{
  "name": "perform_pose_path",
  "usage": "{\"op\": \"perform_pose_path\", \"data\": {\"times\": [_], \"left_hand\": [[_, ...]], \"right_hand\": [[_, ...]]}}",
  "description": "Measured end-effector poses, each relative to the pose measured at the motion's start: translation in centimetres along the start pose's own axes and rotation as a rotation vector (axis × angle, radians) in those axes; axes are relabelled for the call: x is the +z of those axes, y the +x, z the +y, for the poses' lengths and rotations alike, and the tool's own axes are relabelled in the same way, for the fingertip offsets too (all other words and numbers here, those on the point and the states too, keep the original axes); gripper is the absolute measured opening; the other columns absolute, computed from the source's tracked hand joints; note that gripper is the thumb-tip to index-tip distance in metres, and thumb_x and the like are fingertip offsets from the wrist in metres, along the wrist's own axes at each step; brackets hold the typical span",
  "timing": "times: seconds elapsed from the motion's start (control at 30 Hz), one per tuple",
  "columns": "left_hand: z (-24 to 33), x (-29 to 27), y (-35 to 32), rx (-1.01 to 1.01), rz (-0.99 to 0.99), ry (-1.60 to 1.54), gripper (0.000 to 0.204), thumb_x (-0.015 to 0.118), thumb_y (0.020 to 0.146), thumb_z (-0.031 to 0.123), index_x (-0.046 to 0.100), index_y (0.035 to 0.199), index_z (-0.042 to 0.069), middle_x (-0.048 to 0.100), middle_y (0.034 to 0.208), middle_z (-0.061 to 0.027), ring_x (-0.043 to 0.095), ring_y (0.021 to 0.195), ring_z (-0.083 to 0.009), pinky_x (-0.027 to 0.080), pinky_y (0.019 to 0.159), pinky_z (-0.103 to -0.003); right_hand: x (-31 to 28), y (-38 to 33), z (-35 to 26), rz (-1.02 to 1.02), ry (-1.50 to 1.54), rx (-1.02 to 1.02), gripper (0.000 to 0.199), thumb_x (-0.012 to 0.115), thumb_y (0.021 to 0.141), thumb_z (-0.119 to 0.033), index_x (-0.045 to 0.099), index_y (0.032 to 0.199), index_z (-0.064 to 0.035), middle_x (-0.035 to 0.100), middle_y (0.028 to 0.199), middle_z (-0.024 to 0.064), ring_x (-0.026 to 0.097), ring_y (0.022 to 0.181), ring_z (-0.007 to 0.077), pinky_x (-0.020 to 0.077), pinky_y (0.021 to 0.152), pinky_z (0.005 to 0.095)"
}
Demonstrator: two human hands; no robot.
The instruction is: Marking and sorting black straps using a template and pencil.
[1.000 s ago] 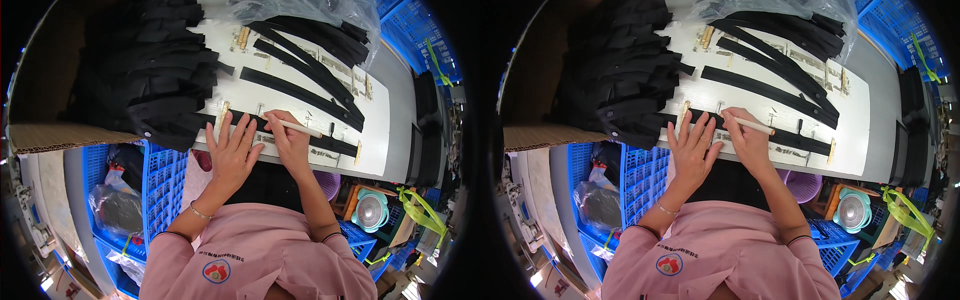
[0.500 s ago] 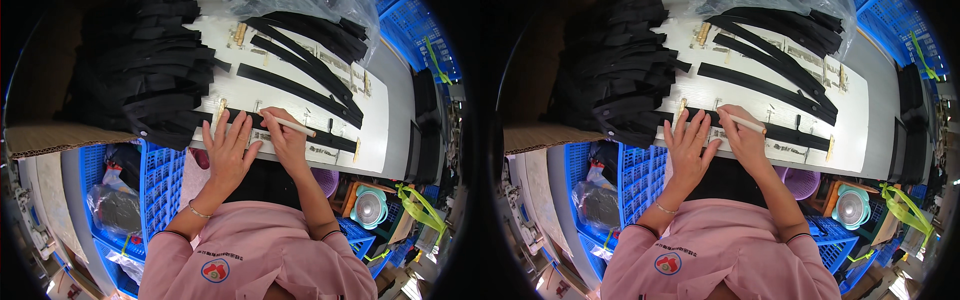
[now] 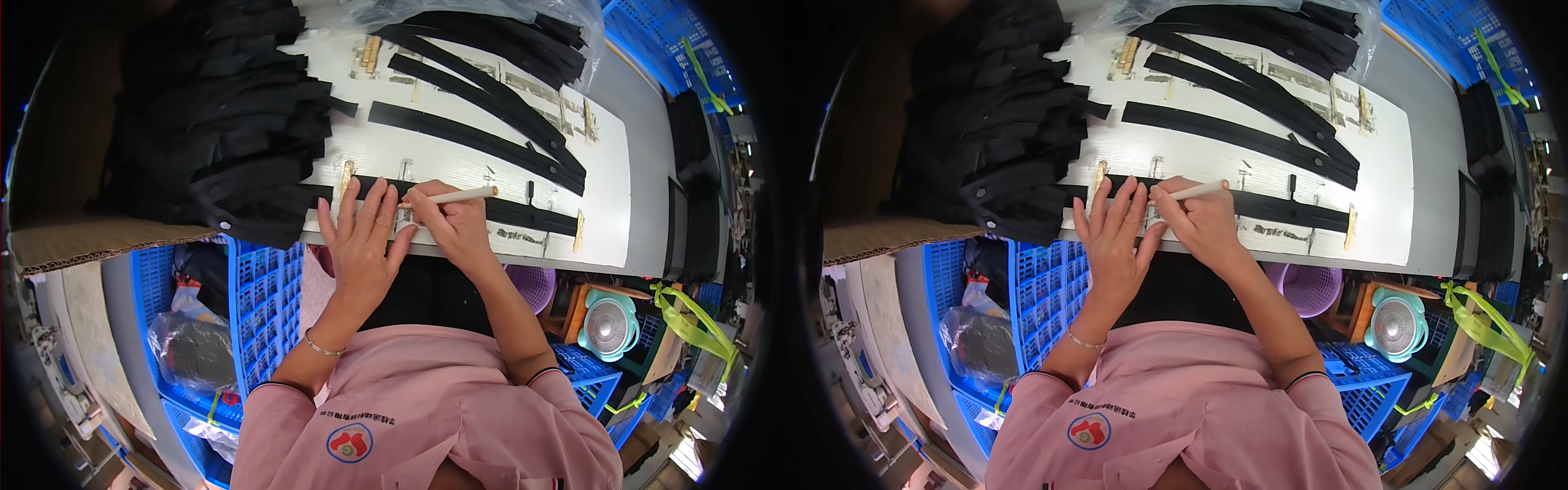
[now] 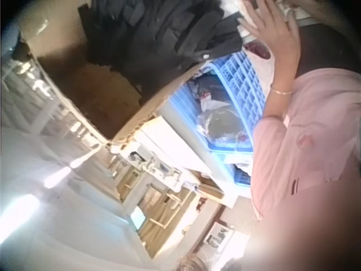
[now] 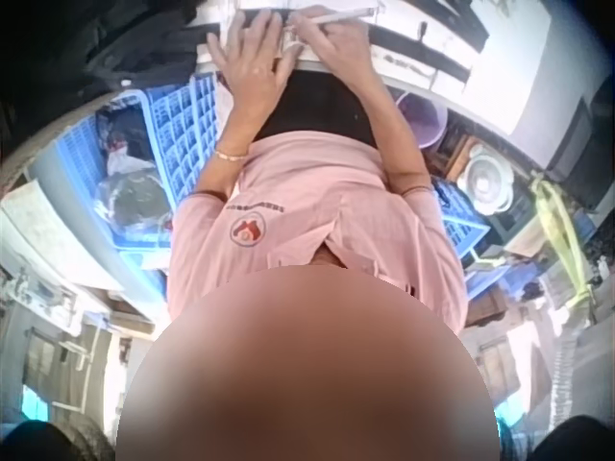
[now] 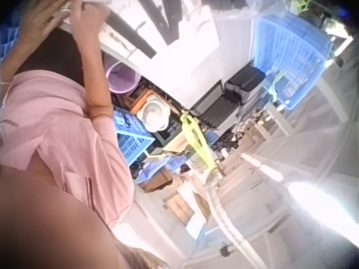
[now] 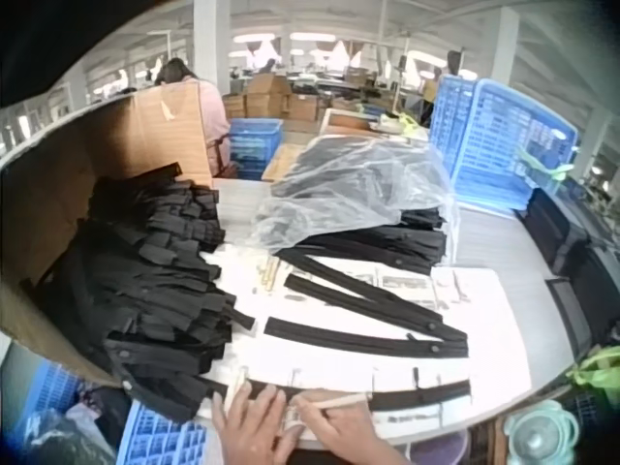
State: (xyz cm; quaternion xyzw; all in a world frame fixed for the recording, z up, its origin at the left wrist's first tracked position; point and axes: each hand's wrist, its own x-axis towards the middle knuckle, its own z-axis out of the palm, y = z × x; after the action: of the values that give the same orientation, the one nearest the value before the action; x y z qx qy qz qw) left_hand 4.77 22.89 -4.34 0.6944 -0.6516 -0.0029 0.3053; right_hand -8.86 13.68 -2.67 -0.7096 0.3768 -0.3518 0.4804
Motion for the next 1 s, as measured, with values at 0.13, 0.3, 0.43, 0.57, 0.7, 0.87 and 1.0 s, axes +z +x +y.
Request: {"op": "perform_pose_path", "data": {"times": [0.13, 0.3, 0.43, 0.57, 0.7, 0.87, 1.0], "left_hand": [[-0.1, 0.0, -0.1, -0.009, 0.001, 0.011, 0.055, 0.077, 0.085, 0.026, 0.063, 0.133, 0.005, 0.059, 0.139, -0.0069, 0.042, 0.14, -0.0332, 0.015, 0.117, -0.061], [0.1, -0.1, 0.0, -0.005, -0.01, 0.011, 0.054, 0.077, 0.086, 0.025, 0.062, 0.134, 0.005, 0.058, 0.14, -0.0078, 0.042, 0.14, -0.0344, 0.014, 0.117, -0.061], [0.0, -0.1, -0.1, -0.001, -0.027, -0.001, 0.055, 0.076, 0.087, 0.024, 0.06, 0.136, 0.005, 0.056, 0.143, -0.0087, 0.039, 0.142, -0.0357, 0.011, 0.117, -0.063], [1.1, -0.1, 0.1, -0.036, -0.046, -0.008, 0.06, 0.073, 0.089, 0.026, 0.054, 0.143, 0.008, 0.048, 0.152, -0.0106, 0.035, 0.146, -0.0366, 0.004, 0.116, -0.067], [4.6, 1.1, 0.4, 0.097, -0.117, -0.146, 0.06, 0.073, 0.089, 0.03, 0.055, 0.143, 0.008, 0.049, 0.151, -0.0112, 0.038, 0.145, -0.0317, 0.006, 0.117, -0.066], [6.8, 2.4, 1.0, 0.132, -0.184, -0.2, 0.056, 0.072, 0.09, 0.03, 0.058, 0.138, 0.007, 0.052, 0.146, -0.0114, 0.046, 0.136, -0.0309, 0.011, 0.117, -0.064], [6.7, 2.7, 0.9, 0.128, -0.184, -0.159, 0.053, 0.073, 0.089, 0.029, 0.06, 0.136, 0.007, 0.055, 0.144, -0.0105, 0.046, 0.135, -0.0302, 0.013, 0.116, -0.063]], "right_hand": [[-1.1, -1.0, -0.6, 0.076, 0.098, 0.065, 0.015, 0.062, 0.095, -0.009, 0.072, 0.089, 0.0017, 0.071, 0.078, 0.0071, 0.062, 0.065, 0.0096, 0.0467, 0.058, 0.0254], [-5.6, -2.9, 0.3, 0.362, 0.052, -0.036, 0.024, 0.058, 0.1, -0.014, 0.073, 0.091, 0.0021, 0.063, 0.071, 0.0019, 0.052, 0.062, 0.0052, 0.0388, 0.056, 0.0209], [-7.3, -3.2, 0.4, 0.42, -0.053, 0.13, 0.019, 0.06, 0.098, -0.009, 0.071, 0.089, 0.004, 0.064, 0.07, 0.0033, 0.053, 0.062, 0.0058, 0.0411, 0.057, 0.0224], [-7.3, -3.2, 1.0, 0.4, -0.061, 0.083, 0.019, 0.06, 0.098, -0.009, 0.071, 0.09, 0.0041, 0.064, 0.07, 0.0036, 0.053, 0.061, 0.0062, 0.0407, 0.055, 0.023], [-7.2, -3.2, 1.0, 0.393, -0.054, 0.09, 0.019, 0.06, 0.098, -0.009, 0.071, 0.09, 0.005, 0.065, 0.073, 0.005, 0.054, 0.061, 0.0075, 0.0421, 0.056, 0.0244], [-7.1, -3.3, 1.4, 0.376, -0.047, 0.07, 0.02, 0.06, 0.099, -0.011, 0.07, 0.091, 0.0043, 0.064, 0.074, 0.004, 0.054, 0.064, 0.0071, 0.0416, 0.058, 0.0236], [-7.2, -3.1, 1.3, 0.376, -0.063, 0.045, 0.02, 0.059, 0.1, -0.011, 0.071, 0.093, 0.0036, 0.062, 0.073, 0.0029, 0.054, 0.065, 0.0065, 0.0417, 0.059, 0.0226]]}}
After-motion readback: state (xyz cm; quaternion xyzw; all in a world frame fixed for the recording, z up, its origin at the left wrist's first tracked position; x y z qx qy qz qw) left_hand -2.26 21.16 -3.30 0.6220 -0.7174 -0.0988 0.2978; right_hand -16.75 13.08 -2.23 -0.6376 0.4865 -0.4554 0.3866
